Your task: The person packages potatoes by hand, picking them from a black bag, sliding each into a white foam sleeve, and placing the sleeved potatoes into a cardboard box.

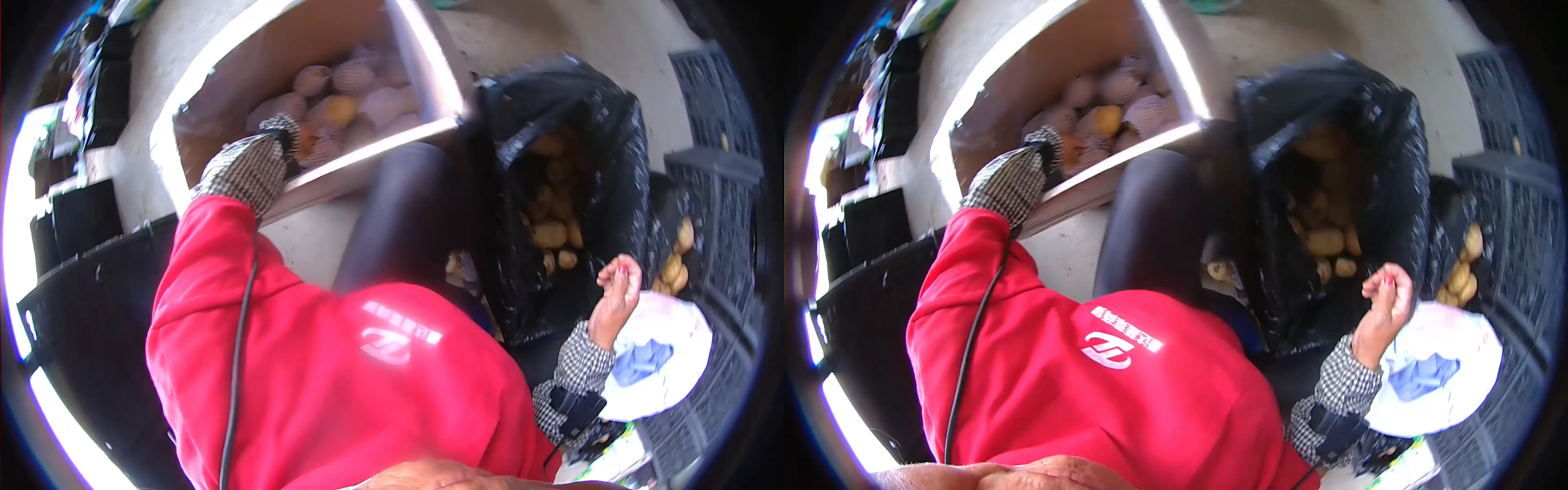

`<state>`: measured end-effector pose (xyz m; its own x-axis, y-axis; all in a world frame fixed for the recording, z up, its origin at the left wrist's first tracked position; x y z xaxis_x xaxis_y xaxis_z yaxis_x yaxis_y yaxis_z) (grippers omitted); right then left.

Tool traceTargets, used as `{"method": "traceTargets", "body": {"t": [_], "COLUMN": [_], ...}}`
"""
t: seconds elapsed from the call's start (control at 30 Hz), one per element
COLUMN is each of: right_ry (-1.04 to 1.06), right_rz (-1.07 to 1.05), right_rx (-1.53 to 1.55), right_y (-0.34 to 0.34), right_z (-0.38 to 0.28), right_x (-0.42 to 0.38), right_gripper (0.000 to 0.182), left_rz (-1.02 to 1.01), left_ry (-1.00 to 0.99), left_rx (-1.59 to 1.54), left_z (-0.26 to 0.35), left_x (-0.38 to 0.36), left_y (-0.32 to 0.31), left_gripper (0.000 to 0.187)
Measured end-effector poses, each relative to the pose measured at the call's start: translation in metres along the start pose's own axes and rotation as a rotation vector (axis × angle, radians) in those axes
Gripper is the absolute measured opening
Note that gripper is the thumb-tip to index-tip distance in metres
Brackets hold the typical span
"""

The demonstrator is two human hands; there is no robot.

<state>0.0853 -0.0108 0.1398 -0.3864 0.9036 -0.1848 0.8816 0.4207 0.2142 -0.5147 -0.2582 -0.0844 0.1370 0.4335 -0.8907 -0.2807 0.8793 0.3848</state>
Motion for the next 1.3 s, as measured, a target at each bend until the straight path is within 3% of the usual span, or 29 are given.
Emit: {"method": "traceTargets", "body": {"t": [0.07, 0.1, 0.17, 0.23, 0.27, 0.33, 0.4, 0.57, 0.6, 0.63, 0.67, 0.77, 0.8, 0.87, 0.93, 0.97, 1.03, 1.1, 1.2, 1.3], "right_ry": [0.027, 0.045, 0.081, 0.101, 0.13, 0.149, 0.175, 0.126, 0.103, 0.048, -0.009, -0.187, -0.205, -0.217, -0.221, -0.177, 0.057, -0.068, -0.435, -0.663], "right_rz": [0.013, 0.037, 0.086, 0.151, 0.171, 0.267, 0.337, 0.604, 0.65, 0.719, 0.777, 0.857, 0.86, 0.796, 0.759, 0.633, 0.644, 0.599, 0.532, 0.459], "right_rx": [-0.007, -0.023, -0.005, 0.06, 0.091, 0.143, 0.169, 0.168, 0.165, 0.134, 0.106, -0.054, -0.238, -0.584, -0.675, -0.725, -0.817, -1.072, -2.012, -1.817], "right_y": [0.016, 0.026, 0.052, 0.081, 0.094, 0.12, 0.148, 0.212, 0.224, 0.234, 0.243, 0.259, 0.267, 0.289, 0.288, 0.32, 0.375, 0.419, 0.436, 0.401], "right_z": [0.002, 0.003, 0.012, 0.025, 0.031, 0.044, 0.062, 0.13, 0.143, 0.155, 0.166, 0.17, 0.18, 0.204, 0.196, 0.209, 0.241, 0.255, 0.245, 0.21], "right_x": [-0.004, -0.006, -0.012, -0.019, -0.023, -0.034, -0.048, -0.096, -0.108, -0.118, -0.129, -0.14, -0.145, -0.147, -0.139, -0.136, -0.112, -0.1, -0.104, -0.101], "right_gripper": [0.016, 0.016, 0.016, 0.016, 0.016, 0.017, 0.017, 0.018, 0.019, 0.019, 0.019, 0.02, 0.02, 0.021, 0.024, 0.027, 0.026, 0.034, 0.048, 0.042], "left_rz": [-0.09, -0.076, 0.153, 0.335, 0.465, 0.436, 0.254, 0.14, 0.113, 0.079, 0.116, 0.119, 0.098, 0.117, 0.163, 0.19, 0.246, 0.3, 0.342, 0.358], "left_ry": [-0.103, -0.082, 0.02, -0.089, -0.43, -0.439, -0.617, -0.596, -0.522, -0.451, -0.52, -0.489, -0.469, -0.453, -0.437, -0.437, -0.425, -0.399, -0.354, -0.344], "left_rx": [-0.071, -0.121, -0.374, -0.513, -0.417, -0.296, -0.149, 0.614, 0.604, 0.588, 0.571, 0.669, 0.714, 0.685, 0.623, 0.582, 0.493, 0.43, 0.37, 0.362], "left_z": [-0.023, -0.003, 0.097, 0.182, 0.209, 0.301, 0.383, 0.505, 0.52, 0.53, 0.54, 0.515, 0.506, 0.507, 0.502, 0.506, 0.518, 0.536, 0.54, 0.544], "left_x": [0.016, 0.011, -0.022, -0.053, -0.057, -0.065, -0.04, 0.126, 0.163, 0.197, 0.219, 0.325, 0.346, 0.337, 0.314, 0.302, 0.287, 0.283, 0.267, 0.262], "left_y": [0.013, 0.046, 0.121, 0.175, 0.195, 0.233, 0.249, 0.23, 0.224, 0.219, 0.213, 0.186, 0.177, 0.176, 0.181, 0.18, 0.183, 0.19, 0.195, 0.199], "left_gripper": [0.03, 0.029, 0.028, 0.027, 0.029, 0.03, 0.033, 0.044, 0.046, 0.048, 0.051, 0.058, 0.062, 0.061, 0.061, 0.061, 0.061, 0.061, 0.061, 0.06]}}
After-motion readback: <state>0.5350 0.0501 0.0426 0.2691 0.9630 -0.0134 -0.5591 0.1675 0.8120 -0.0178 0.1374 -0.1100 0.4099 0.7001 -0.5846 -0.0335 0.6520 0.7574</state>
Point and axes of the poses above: each hand's wrist, its own x-axis towards the middle knuckle, its own y-axis out of the back of the hand, z = x × y, the point moved 1 cm from there along x, towards the middle knuckle, and after that the axes turned 14 degrees about -z, right-handed, at the moved point
